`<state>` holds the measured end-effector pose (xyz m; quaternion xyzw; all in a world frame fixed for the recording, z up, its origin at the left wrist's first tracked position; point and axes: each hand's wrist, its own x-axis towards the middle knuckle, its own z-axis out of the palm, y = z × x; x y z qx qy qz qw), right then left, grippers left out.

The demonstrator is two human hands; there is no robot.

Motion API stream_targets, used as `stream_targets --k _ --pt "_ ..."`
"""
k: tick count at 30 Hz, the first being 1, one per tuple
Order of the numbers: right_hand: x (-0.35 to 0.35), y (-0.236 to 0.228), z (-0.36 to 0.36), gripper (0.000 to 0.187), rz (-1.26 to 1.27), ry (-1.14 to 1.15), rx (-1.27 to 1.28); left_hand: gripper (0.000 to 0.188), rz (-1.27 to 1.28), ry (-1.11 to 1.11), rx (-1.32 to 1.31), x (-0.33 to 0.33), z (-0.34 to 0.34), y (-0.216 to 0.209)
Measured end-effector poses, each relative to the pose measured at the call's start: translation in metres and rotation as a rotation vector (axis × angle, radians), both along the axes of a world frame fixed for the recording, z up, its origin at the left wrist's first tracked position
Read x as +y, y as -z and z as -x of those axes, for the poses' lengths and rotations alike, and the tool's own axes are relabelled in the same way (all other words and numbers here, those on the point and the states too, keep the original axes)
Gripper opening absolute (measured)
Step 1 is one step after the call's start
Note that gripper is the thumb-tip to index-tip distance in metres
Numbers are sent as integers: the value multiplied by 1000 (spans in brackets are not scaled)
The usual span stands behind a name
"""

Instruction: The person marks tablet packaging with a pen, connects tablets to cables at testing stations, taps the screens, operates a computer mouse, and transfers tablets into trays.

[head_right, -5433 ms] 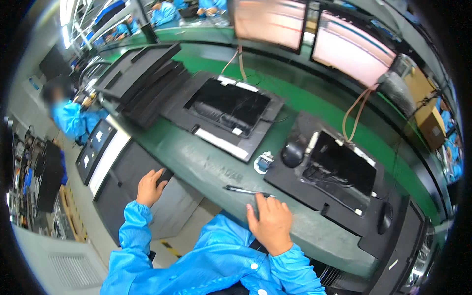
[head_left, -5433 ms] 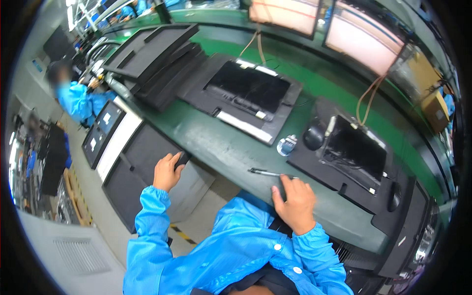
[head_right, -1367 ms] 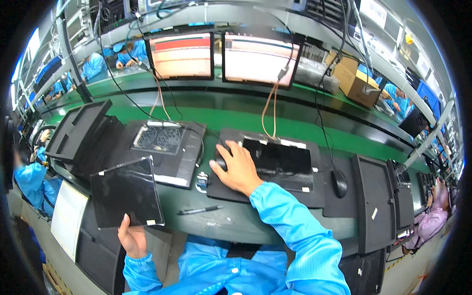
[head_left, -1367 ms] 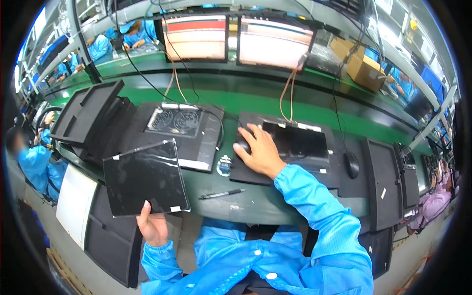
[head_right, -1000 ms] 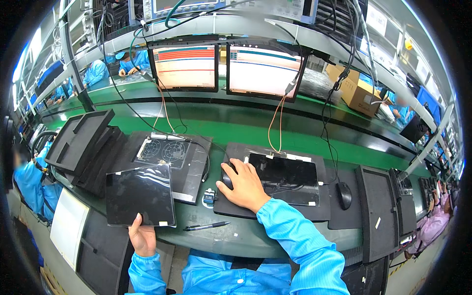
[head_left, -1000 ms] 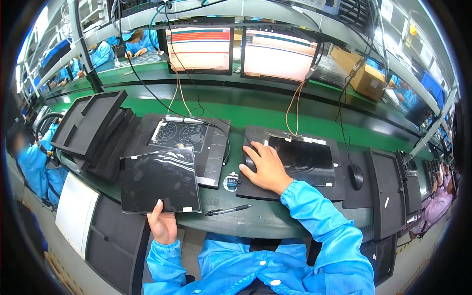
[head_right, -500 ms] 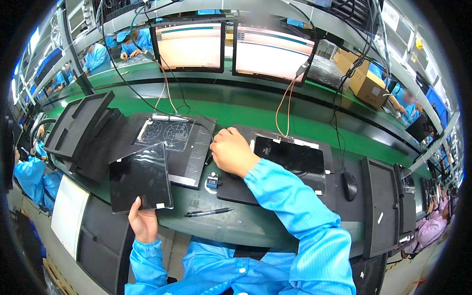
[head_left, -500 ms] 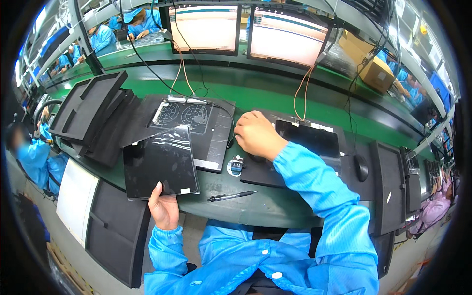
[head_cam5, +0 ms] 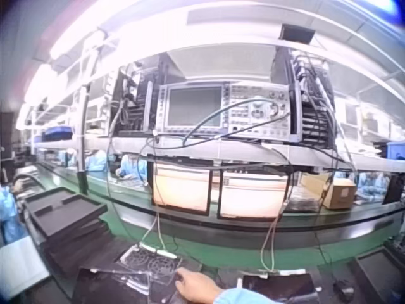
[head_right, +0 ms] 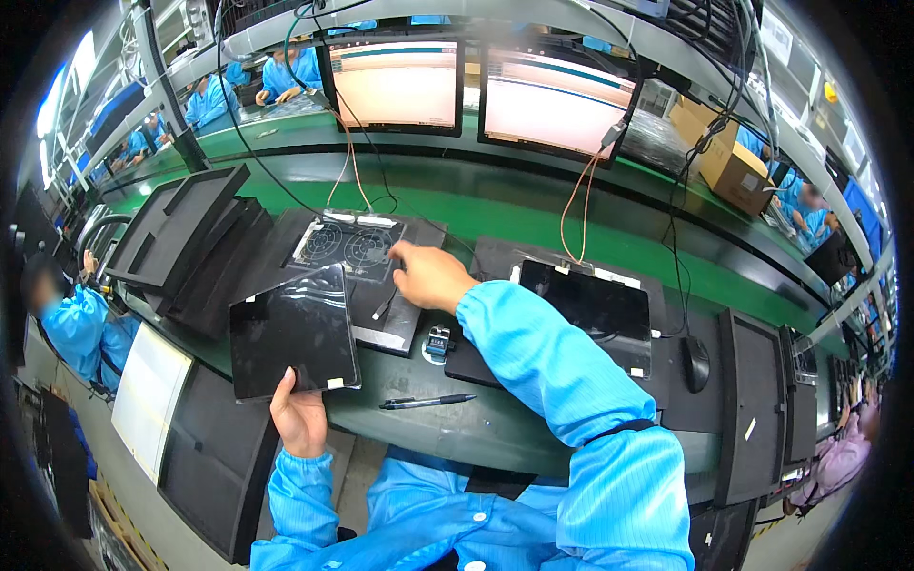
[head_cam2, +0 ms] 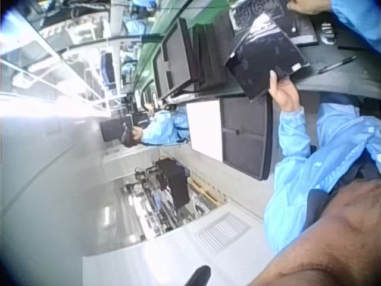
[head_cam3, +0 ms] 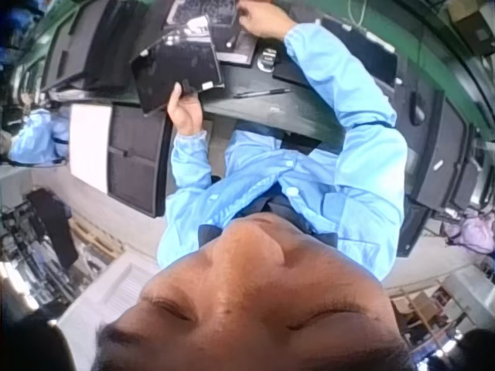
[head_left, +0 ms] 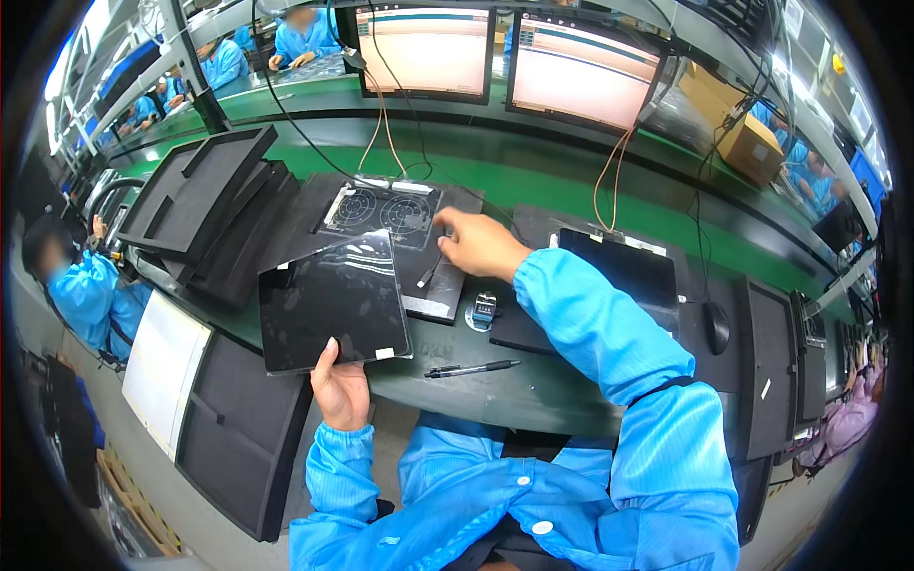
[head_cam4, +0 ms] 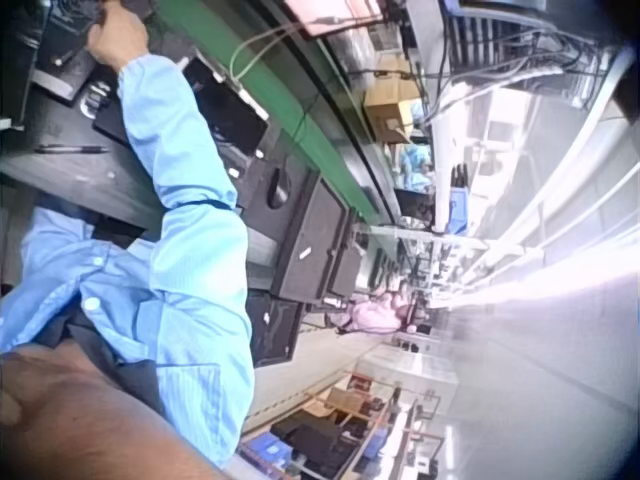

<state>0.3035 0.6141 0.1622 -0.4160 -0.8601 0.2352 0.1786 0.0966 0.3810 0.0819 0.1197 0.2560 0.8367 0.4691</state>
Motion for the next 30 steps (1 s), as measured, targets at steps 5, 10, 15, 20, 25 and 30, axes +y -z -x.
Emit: stream_targets --k 5,10,15,20,25,30 --pt "-16 15 12 30 -389 -391 50 38 -16 -18 -40 1 1 -2" --pt "-36 3 25 16 -532 -448 -99 37 -165 56 -59 -1 0 -4" --pt "-61 -18 20 19 -336 -383 227 36 -76 54 -111 -4 0 -5" --pt "-82 -22 13 19 -241 -297 371 35 -146 103 -112 -3 1 -5" --pt "-84 -21 10 16 -69 -251 395 36 -85 61 -110 -2 1 -4" --pt "-79 -25 12 16 38 -265 458 37 -82 73 -85 -3 3 -3"
